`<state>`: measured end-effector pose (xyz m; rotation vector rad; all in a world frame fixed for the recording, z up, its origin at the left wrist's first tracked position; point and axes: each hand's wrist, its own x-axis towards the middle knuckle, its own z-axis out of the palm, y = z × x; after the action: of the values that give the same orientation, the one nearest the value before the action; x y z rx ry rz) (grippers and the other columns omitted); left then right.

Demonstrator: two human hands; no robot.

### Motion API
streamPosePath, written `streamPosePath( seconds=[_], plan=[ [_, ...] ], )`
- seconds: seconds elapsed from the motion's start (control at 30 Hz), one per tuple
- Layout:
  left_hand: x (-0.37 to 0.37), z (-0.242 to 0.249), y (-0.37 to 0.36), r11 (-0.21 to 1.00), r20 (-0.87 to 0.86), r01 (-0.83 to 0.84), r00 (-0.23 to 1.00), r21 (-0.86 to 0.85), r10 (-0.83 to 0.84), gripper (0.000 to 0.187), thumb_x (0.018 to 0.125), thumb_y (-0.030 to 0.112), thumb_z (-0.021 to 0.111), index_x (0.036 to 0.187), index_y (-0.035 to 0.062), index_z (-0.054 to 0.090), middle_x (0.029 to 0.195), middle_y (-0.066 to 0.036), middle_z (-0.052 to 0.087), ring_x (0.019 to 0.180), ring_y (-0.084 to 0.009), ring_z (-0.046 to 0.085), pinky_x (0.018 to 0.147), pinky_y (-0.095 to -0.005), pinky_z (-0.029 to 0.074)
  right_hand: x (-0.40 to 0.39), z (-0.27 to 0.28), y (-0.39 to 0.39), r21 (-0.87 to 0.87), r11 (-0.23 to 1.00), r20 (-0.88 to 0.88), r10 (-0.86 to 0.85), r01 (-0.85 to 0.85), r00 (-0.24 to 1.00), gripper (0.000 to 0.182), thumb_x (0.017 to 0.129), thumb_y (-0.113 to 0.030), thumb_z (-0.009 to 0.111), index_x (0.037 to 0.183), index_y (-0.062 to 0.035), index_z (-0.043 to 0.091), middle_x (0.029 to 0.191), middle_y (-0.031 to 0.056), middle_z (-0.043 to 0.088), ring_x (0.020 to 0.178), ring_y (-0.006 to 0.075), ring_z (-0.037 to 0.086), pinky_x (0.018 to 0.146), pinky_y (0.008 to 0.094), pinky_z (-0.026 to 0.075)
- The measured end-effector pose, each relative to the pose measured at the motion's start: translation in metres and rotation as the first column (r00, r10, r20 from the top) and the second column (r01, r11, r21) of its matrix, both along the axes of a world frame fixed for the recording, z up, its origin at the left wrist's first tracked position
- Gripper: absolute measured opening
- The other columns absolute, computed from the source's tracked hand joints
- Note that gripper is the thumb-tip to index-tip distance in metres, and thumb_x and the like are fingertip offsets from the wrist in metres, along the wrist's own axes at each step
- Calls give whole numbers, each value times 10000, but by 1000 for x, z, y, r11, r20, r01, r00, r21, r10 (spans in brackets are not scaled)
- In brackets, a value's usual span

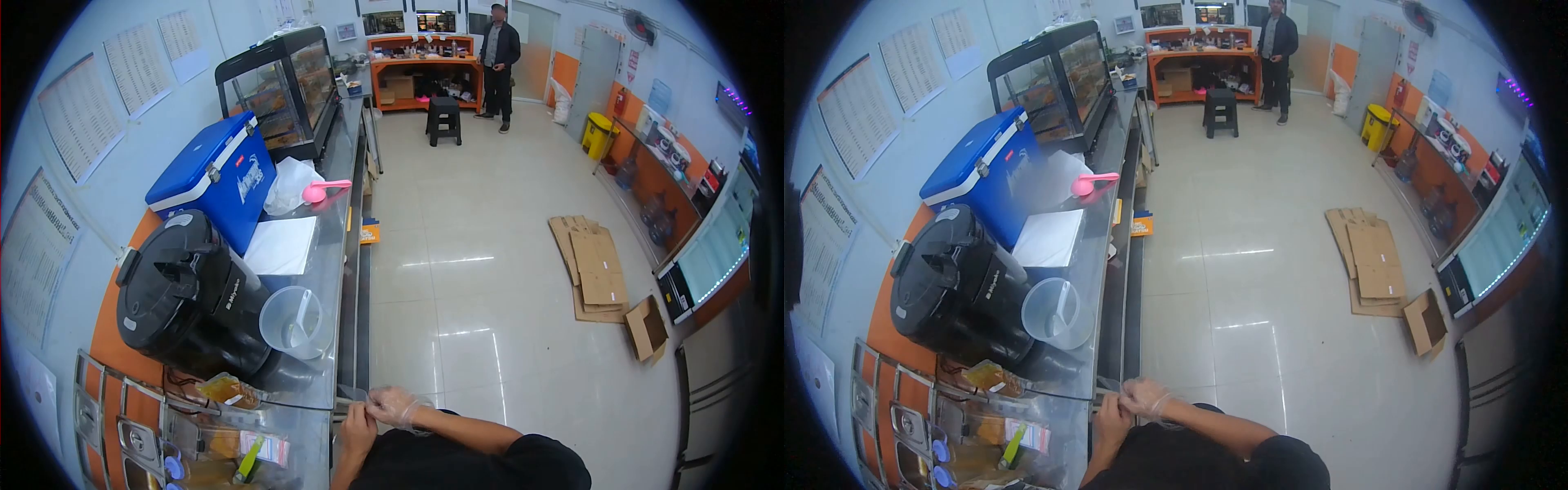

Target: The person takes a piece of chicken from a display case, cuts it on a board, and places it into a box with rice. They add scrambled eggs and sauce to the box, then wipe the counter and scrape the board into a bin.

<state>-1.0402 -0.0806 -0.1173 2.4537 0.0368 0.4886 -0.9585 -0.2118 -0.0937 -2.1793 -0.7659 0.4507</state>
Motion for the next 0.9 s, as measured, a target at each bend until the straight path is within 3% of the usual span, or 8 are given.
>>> streamPosePath(
  seconds=[0.23,0.4,0.47,0.63,0.7,0.8,0.87,0.9],
  plan=[
    [-1,-11,-6,999,-37,45,998,-4,-45,124,793,138,599,856,53,534,757,-153,588,656,-408,594,543,-476,467,1,-21,-6,-20,991,22,132,-132,991,327,860,-312,472,849,-29,634,845,224,642,819,423,613,736,495,482],
    [2,-21,-6,999,-10,27,1000,43,-27,142,795,170,586,748,63,507,700,-150,569,615,-388,586,517,-475,451,-1,-33,-2,28,997,-120,69,-66,990,347,877,-302,456,847,-18,654,900,214,656,872,420,612,792,488,480],
    [1,-37,3,987,49,-147,988,58,144,137,792,143,582,716,67,497,688,-139,555,605,-377,585,517,-475,453,-5,-48,-2,24,999,-26,40,-39,999,327,861,-301,482,834,-23,652,828,226,644,807,428,611,752,495,484],
    [0,-8,2,982,26,-104,994,155,102,155,780,139,604,692,72,494,671,-121,546,587,-353,586,504,-457,465,-10,-15,-2,-73,993,19,-89,90,996,247,839,-273,559,853,-40,640,792,208,631,735,416,615,677,489,498],
    [-6,-5,-1,982,37,-68,997,178,62,159,774,146,617,693,75,500,671,-115,549,584,-344,589,499,-450,470,-11,-6,3,290,945,279,-237,154,931,144,827,-193,607,882,-60,622,861,153,615,744,380,621,632,457,511],
    [-11,12,-3,974,90,-120,990,191,105,142,748,191,669,750,103,558,703,-89,573,583,-315,602,502,-424,489,-4,6,6,309,940,380,17,-145,925,75,813,-114,633,866,-73,600,901,126,579,740,350,615,608,433,512],
    [-21,23,5,951,100,-252,966,181,238,142,736,193,677,776,108,570,702,-81,582,595,-306,614,514,-409,503,-10,20,14,302,934,289,100,-190,952,82,814,-97,628,862,-39,595,837,145,576,720,336,604,590,414,505],
    [-23,25,9,926,109,-371,926,67,363,154,735,200,681,789,104,575,712,-81,597,609,-306,623,525,-403,508,-9,15,19,320,923,396,75,-214,915,85,812,-87,634,858,-30,591,810,147,574,691,319,601,570,396,500]
  ],
)
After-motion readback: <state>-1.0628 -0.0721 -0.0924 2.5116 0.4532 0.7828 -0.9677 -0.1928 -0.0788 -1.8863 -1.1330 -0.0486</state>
